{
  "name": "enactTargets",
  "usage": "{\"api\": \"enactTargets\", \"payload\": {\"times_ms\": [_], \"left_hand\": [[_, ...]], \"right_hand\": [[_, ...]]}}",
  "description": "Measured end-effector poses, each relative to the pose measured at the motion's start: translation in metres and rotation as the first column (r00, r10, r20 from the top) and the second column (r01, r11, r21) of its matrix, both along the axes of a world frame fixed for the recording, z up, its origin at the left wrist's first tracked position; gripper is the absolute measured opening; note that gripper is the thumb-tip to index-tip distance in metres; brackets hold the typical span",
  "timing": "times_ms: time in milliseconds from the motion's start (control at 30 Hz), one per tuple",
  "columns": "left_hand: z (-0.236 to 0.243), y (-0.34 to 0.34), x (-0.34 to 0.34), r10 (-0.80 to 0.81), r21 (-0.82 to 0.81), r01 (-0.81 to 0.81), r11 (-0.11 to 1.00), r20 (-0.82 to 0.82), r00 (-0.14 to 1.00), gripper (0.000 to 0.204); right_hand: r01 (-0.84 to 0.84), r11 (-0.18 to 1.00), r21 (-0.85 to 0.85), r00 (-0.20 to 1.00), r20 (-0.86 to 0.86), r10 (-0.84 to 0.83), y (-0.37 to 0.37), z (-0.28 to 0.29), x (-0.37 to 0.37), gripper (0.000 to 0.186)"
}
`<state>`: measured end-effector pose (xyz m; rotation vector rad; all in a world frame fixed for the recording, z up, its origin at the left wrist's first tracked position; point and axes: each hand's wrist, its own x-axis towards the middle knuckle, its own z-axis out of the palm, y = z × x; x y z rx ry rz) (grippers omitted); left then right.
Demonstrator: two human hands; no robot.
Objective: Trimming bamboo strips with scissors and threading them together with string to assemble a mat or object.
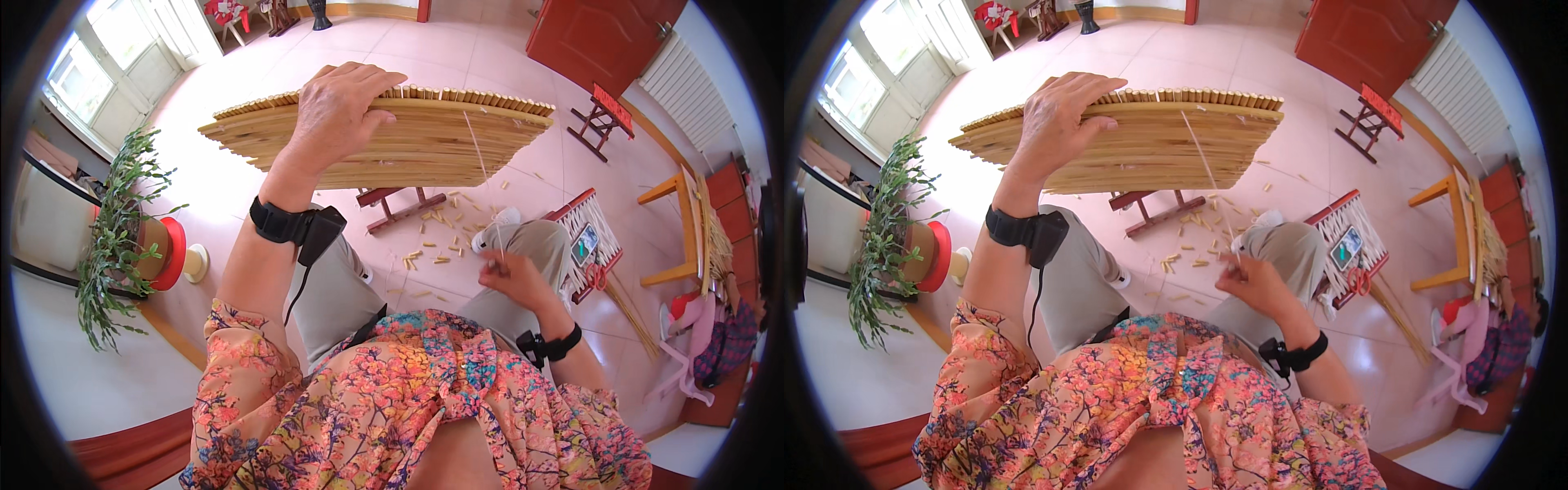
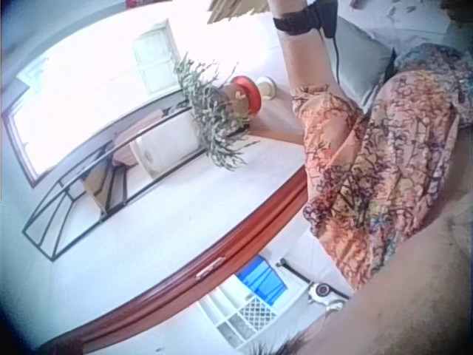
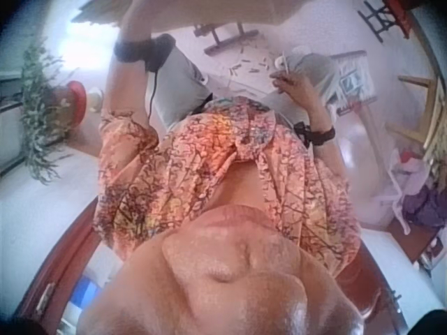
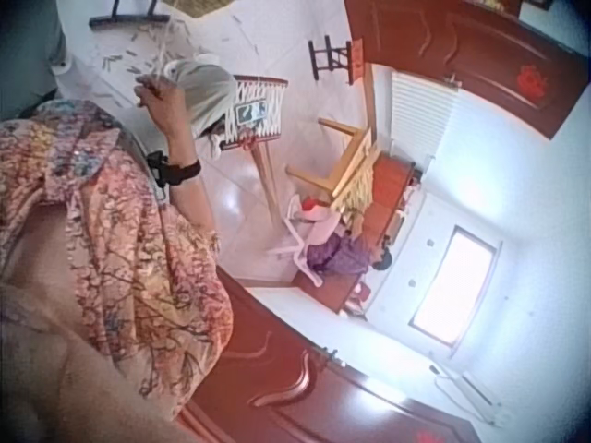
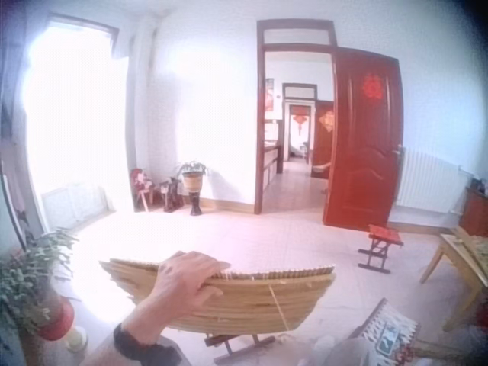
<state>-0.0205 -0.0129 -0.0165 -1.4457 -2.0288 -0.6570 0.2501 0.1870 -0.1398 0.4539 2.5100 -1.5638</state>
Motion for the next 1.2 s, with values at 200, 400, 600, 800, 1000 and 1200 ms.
{"api": "enactTargets", "payload": {"times_ms": [200, 400, 600, 800, 1000, 1200], "left_hand": [[0.005, 0.004, -0.029, 0.056, -0.046, -0.054, 0.997, 0.044, 0.997, 0.039], [0.005, 0.013, -0.065, 0.113, -0.078, -0.104, 0.992, 0.123, 0.986, 0.039], [0.003, 0.011, -0.079, 0.131, -0.091, -0.116, 0.989, 0.174, 0.976, 0.039], [0.005, 0.009, -0.076, 0.162, -0.099, -0.145, 0.984, 0.183, 0.970, 0.037], [0.006, 0.005, -0.076, 0.165, -0.112, -0.143, 0.983, 0.223, 0.961, 0.037], [0.006, 0.009, -0.082, 0.182, -0.131, -0.154, 0.979, 0.241, 0.953, 0.040]], "right_hand": [[0.258, 0.956, -0.141, 0.965, -0.005, -0.261, 0.026, 0.005, 0.051, 0.013], [0.444, 0.883, -0.150, 0.886, -0.073, -0.458, 0.071, -0.006, 0.110, 0.014], [0.513, 0.787, -0.344, 0.787, -0.178, -0.591, 0.071, -0.008, 0.129, 0.015], [0.547, 0.671, -0.500, 0.667, -0.225, -0.711, 0.083, -0.020, 0.126, 0.015], [0.621, 0.608, -0.494, 0.574, -0.240, -0.783, 0.098, -0.031, 0.122, 0.013], [0.667, 0.336, -0.665, 0.285, -0.189, -0.940, 0.103, -0.027, 0.112, 0.009]]}}
